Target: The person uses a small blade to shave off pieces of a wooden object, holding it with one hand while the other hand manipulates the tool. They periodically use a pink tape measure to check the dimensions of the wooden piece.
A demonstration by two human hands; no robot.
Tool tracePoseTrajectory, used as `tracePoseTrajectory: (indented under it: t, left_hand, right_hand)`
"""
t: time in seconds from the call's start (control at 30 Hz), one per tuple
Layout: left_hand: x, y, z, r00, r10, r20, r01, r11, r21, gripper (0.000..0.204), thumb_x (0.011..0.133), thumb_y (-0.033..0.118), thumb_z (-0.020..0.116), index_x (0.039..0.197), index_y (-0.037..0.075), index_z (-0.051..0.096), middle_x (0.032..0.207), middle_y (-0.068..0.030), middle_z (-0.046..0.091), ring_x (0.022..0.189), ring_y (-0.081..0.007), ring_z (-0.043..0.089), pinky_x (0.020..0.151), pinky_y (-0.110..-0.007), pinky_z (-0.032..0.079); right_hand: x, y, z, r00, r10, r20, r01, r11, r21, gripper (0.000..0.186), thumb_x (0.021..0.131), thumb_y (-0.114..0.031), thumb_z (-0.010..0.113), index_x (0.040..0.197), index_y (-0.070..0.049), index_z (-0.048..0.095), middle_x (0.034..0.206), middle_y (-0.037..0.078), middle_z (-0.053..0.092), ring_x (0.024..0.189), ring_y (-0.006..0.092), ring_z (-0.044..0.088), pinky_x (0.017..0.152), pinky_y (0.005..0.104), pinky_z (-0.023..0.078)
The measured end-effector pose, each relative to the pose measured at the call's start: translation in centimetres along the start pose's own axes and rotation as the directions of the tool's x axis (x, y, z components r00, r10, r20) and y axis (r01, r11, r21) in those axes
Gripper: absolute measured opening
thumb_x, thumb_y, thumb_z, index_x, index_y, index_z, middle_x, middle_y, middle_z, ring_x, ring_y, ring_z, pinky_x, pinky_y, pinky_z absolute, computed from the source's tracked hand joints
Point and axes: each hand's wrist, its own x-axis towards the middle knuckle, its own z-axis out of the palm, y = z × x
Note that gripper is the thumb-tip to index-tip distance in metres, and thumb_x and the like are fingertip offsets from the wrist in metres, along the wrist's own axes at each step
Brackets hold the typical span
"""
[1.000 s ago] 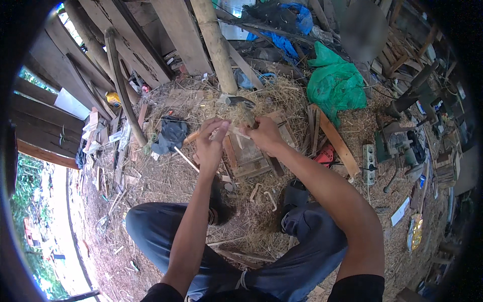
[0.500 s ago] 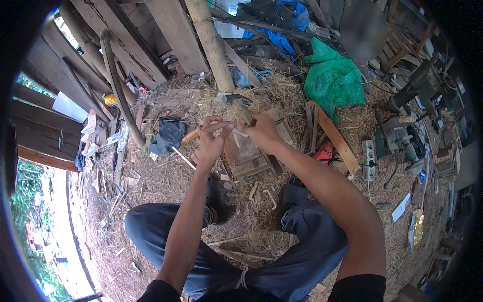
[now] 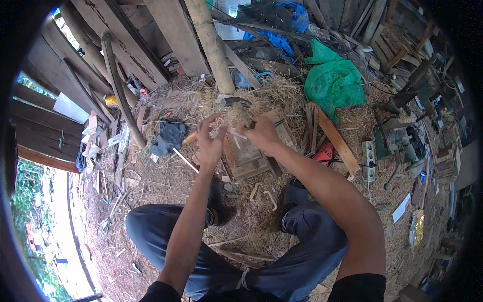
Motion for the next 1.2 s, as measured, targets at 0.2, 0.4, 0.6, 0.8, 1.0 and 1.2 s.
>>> tracePoseTrajectory:
  t: [0.2, 0.4, 0.6, 0.8, 1.0, 1.2]
  left_hand:
    - [-2.9, -1.5, 1.5, 0.932, -0.326, 0.160, 0.359, 0.760, -0.541, 0.029, 0.084, 0.006, 0.050, 0.111, -0.002, 0.054, 0.100, -0.0075, 0.057, 0.093, -0.0166, 0.053, 0.087, -0.028, 0.039]
    - [-2.2, -5.8, 3.3, 0.949, -0.215, 0.232, 0.311, 0.769, -0.559, 0.029, 0.082, -0.001, 0.047, 0.110, -0.005, 0.056, 0.096, -0.0084, 0.061, 0.089, -0.0169, 0.058, 0.083, -0.029, 0.044]
    - [-0.9, -8.8, 5.5, 0.883, 0.232, 0.408, -0.133, 0.957, -0.256, 0.022, 0.082, -0.006, 0.047, 0.095, -0.001, 0.064, 0.085, -0.0130, 0.066, 0.079, -0.0219, 0.064, 0.073, -0.031, 0.050]
    - [2.5, -11.4, 6.0, 0.711, 0.363, 0.602, -0.381, 0.919, -0.103, 0.016, 0.082, 0.017, 0.060, 0.091, 0.007, 0.069, 0.089, -0.0144, 0.067, 0.082, -0.0285, 0.065, 0.075, -0.034, 0.051]
    - [3.2, -12.6, 8.6, 0.619, 0.282, 0.733, -0.543, 0.828, 0.139, 0.036, 0.073, 0.024, 0.068, 0.108, 0.016, 0.063, 0.099, -0.0136, 0.064, 0.092, -0.0328, 0.060, 0.081, -0.039, 0.049]
    - [2.3, -11.1, 7.7, 0.745, 0.239, 0.623, -0.387, 0.916, 0.110, 0.029, 0.072, 0.018, 0.066, 0.100, 0.010, 0.062, 0.097, -0.0160, 0.063, 0.091, -0.0345, 0.060, 0.079, -0.043, 0.049]
  right_hand:
    - [-0.2, -0.1, -0.3, 1.000, -0.004, 0.008, 0.004, 1.000, -0.015, 0.030, 0.075, -0.021, 0.074, 0.083, 0.004, 0.059, 0.058, 0.006, 0.055, 0.041, 0.0137, 0.049, 0.037, 0.0312, 0.035]
    - [-0.4, -0.6, -0.8, 1.000, 0.017, -0.005, -0.017, 1.000, -0.007, 0.029, 0.076, -0.021, 0.073, 0.083, 0.003, 0.059, 0.059, 0.006, 0.055, 0.041, 0.0129, 0.048, 0.037, 0.0307, 0.035]
    - [-0.1, 0.5, -1.8, 0.999, 0.034, -0.004, -0.034, 0.998, 0.059, 0.027, 0.077, -0.019, 0.072, 0.089, 0.003, 0.061, 0.060, 0.006, 0.056, 0.042, 0.0123, 0.048, 0.038, 0.0297, 0.035]
    - [0.2, 1.5, -2.5, 0.999, 0.043, -0.025, -0.040, 0.994, 0.097, 0.027, 0.081, -0.018, 0.070, 0.093, 0.002, 0.058, 0.058, 0.001, 0.048, 0.039, 0.0072, 0.041, 0.034, 0.0258, 0.031]
    - [-0.5, 2.2, -2.4, 0.995, 0.094, -0.025, -0.094, 0.996, -0.001, 0.032, 0.076, -0.018, 0.072, 0.097, 0.003, 0.061, 0.068, 0.007, 0.057, 0.044, 0.0117, 0.049, 0.039, 0.0292, 0.039]
    - [-0.6, 3.6, -2.7, 0.992, 0.116, -0.058, -0.117, 0.993, -0.011, 0.030, 0.077, -0.016, 0.071, 0.097, 0.004, 0.060, 0.065, 0.006, 0.056, 0.043, 0.0124, 0.048, 0.038, 0.0295, 0.038]
